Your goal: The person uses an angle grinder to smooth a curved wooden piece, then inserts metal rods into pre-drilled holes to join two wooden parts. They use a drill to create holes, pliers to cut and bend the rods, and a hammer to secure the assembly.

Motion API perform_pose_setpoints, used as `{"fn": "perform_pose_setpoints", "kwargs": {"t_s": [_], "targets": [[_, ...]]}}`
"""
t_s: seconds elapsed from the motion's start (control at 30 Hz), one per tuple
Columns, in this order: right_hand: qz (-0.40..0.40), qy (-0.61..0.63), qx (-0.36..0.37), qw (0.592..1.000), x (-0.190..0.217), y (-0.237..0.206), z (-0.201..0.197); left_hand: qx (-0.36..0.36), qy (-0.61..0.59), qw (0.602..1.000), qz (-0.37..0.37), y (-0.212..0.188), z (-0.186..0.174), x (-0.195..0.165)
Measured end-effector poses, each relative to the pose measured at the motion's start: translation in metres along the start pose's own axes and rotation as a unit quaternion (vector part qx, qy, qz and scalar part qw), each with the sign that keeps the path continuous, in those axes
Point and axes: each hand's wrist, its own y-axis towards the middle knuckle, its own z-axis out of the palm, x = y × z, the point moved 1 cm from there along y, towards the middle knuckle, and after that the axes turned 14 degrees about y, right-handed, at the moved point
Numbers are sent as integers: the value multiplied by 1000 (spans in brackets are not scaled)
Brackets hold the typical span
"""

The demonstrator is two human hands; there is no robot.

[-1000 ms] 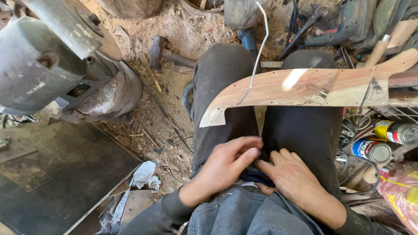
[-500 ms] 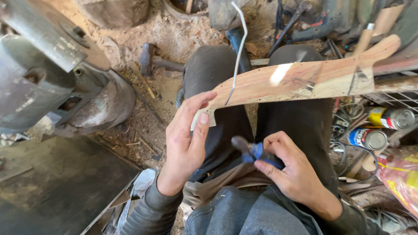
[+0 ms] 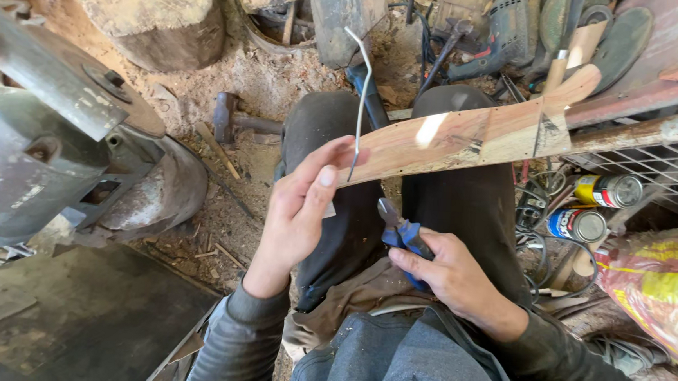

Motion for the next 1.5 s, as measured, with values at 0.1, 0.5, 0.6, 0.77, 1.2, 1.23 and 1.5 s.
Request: {"fn": "perform_pose_setpoints", "kwargs": {"t_s": [0.1, 0.5, 0.6, 0.77, 1.2, 1.23, 1.5], "targets": [[77, 130, 62, 986, -15, 13, 3, 53, -82, 991, -95, 5, 5, 14], [139, 333, 182, 915, -27, 56, 19, 64, -83, 994, -7, 13, -1, 43], [141, 346, 166, 912, -29, 63, 20, 68, -91, 993, -20, 13, -1, 44], [56, 169, 127, 976, -16, 49, 27, 70, -127, 989, -29, 16, -1, 46], [-279, -681, -130, 664, 61, 9, 52, 85, -195, 974, -76, 25, -6, 50], [-279, -697, -127, 648, 62, 10, 53, 83, -193, 975, -76, 25, -6, 51], [-261, -775, -83, 569, 63, 19, 56, 74, -203, 975, -46, 22, -3, 60]]}}
